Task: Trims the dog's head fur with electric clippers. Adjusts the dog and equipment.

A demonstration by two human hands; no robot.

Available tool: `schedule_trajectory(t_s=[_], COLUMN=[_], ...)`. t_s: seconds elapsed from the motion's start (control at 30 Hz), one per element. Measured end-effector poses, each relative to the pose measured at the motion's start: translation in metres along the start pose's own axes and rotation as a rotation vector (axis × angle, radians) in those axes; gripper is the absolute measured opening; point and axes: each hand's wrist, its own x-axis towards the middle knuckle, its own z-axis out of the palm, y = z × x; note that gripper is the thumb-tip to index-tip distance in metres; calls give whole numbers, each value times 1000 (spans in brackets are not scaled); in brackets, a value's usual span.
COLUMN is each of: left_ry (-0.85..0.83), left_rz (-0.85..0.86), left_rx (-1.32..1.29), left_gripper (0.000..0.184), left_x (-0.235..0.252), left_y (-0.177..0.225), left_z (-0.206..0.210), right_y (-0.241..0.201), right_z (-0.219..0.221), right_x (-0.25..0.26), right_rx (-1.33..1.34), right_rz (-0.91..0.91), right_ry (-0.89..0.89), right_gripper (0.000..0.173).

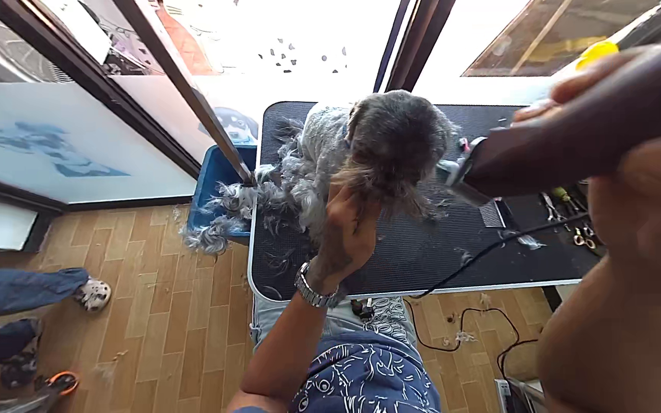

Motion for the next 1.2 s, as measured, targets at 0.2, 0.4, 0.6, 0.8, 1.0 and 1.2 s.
schedule_trajectory(t_s=[0.2, 0.4, 0.6, 0.8, 1.0, 1.2], left_ry=[-141, 58, 52, 75, 66, 110], left_rz=[-122, -266, -161, -191, -389, -139], left_rx=[168, -113, 91, 124, 331, 196], left_gripper=[39, 26, 36, 49, 47, 41], left_x=[30, 71, 70, 53, 39, 41], left_y=[-20, -55, -42, -20, 8, 1], left_z=[-45, -61, -70, -65, -69, -66], right_y=[49, 80, 104, 95, 58, 37], right_z=[-14, 9, 40, 82, 90, 94], right_x=[-85, -138, -159, -112, -38, 10], right_rx=[236, 386, 392, 409, 299, 61], right_rz=[141, 260, 437, 232, -141, -239], right_ry=[353, 541, 694, 642, 663, 611], right_gripper=[71, 62, 82, 94, 77, 89])
